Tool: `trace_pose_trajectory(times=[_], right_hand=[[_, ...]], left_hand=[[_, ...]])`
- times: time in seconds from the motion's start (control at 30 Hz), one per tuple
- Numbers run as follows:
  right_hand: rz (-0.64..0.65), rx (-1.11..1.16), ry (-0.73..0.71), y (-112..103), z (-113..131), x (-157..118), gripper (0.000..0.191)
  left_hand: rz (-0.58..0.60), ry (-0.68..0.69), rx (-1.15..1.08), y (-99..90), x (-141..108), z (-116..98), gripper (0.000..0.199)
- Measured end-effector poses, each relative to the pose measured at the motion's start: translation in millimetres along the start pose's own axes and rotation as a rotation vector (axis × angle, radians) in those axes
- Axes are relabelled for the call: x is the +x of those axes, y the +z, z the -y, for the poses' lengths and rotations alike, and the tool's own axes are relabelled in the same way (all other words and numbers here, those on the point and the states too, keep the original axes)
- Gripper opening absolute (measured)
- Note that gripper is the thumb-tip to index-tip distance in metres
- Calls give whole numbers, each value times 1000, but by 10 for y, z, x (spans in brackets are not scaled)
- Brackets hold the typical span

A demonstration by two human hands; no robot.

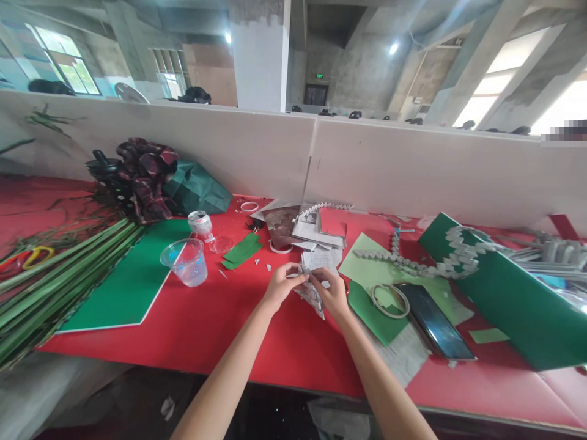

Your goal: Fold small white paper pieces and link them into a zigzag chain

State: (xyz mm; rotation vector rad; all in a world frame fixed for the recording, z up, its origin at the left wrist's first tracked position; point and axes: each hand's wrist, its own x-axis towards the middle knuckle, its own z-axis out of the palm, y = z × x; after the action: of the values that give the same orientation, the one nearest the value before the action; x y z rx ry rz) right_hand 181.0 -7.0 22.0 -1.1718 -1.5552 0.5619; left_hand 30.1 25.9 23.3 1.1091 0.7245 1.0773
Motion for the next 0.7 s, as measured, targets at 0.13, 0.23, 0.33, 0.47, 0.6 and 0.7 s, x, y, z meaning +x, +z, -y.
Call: trace_pose_trajectory(times=[0.13, 0.23, 0.33, 0.47, 0.6, 0.7], right_hand=[[-15, -45, 7, -6, -27, -8, 18], [-15, -88, 22, -10, -49, -9, 19], [-6, -128, 26, -17, -62, -10, 19], [-1, -173, -1, -31, -56, -12, 19], [19, -200, -10, -40, -60, -15, 20], [34, -207, -4, -48, -73, -15, 20]], left_hand=[[-10, 33, 87, -7, 14, 38, 42], [-31, 78, 197, -23, 36, 82, 45], [-34, 107, 265, -35, 46, 112, 49], [-50, 136, 309, -38, 41, 122, 48], [-92, 156, 332, -41, 45, 127, 47], [-100, 165, 341, -47, 56, 137, 48]])
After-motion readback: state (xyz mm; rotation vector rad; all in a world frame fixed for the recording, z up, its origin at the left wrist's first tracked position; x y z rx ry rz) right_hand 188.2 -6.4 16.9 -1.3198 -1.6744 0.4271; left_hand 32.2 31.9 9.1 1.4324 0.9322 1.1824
